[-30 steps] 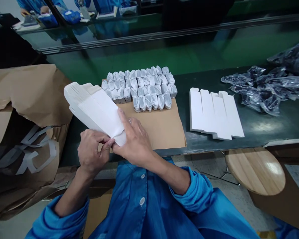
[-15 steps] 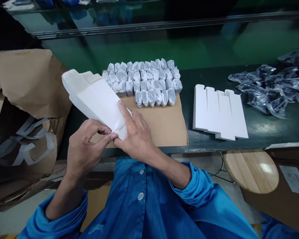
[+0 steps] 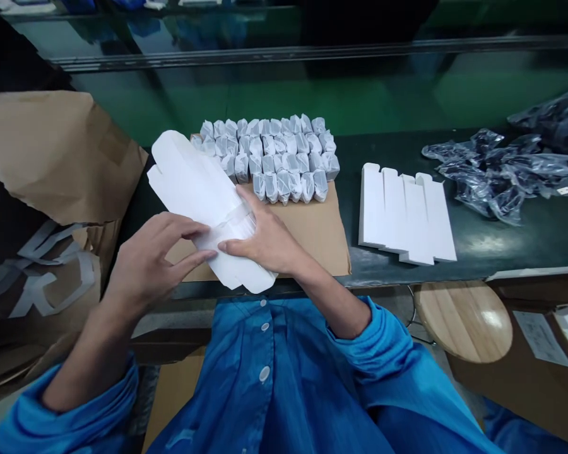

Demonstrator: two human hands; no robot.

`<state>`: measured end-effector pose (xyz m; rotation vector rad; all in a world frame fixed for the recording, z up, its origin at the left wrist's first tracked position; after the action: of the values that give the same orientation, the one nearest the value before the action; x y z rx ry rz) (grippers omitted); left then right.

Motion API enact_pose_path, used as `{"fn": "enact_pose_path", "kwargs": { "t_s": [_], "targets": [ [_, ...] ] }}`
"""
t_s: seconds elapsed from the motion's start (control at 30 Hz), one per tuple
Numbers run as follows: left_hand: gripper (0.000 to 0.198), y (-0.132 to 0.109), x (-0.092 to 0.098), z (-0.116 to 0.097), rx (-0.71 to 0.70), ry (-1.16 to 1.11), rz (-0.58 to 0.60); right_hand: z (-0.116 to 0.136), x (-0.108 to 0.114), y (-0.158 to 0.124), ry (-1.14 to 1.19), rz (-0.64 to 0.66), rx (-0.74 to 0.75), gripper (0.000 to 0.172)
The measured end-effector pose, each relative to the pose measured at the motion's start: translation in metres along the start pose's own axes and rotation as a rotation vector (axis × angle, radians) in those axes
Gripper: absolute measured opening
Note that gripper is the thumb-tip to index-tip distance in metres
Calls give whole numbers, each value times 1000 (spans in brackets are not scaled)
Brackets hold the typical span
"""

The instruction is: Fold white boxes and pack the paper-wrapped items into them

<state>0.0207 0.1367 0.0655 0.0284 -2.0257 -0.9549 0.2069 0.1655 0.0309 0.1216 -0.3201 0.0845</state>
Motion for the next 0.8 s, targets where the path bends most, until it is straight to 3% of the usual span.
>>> {"fn": "enact_pose_path", "kwargs": {
  "t_s": [0.13, 0.27, 0.4, 0.53, 0.7, 0.8],
  "targets": [
    [20, 4, -2, 14, 161, -74, 177, -1, -7, -8, -47, 30, -30, 105],
    [15, 1, -5, 16, 274, -60, 226, -2, -13, -13, -162, 14, -77, 106],
    [10, -8, -1, -1, 199, 36, 188, 0, -14, -16, -186, 0, -66, 105],
    [16, -16, 2, -15, 197, 161, 62, 3, -14, -20, -169, -53, -10, 102],
    [13, -15, -2, -15, 361, -44, 30, 4, -15, -24, -157, -89, 30, 102],
    [20, -10, -3, -15, 341, -88, 34, 5, -17, -28, -186, -108, 46, 101]
  ]
}}
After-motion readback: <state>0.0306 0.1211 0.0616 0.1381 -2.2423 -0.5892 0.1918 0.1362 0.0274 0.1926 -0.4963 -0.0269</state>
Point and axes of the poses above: each hand's wrist, its own y-axis towards the middle knuckle, its own x-axis out of the back of the hand, z = x × y, the point moved 4 cm from there along y, towards the middle knuckle, and after that the axes turned 15 degrees about -z, right-handed, at the moved point
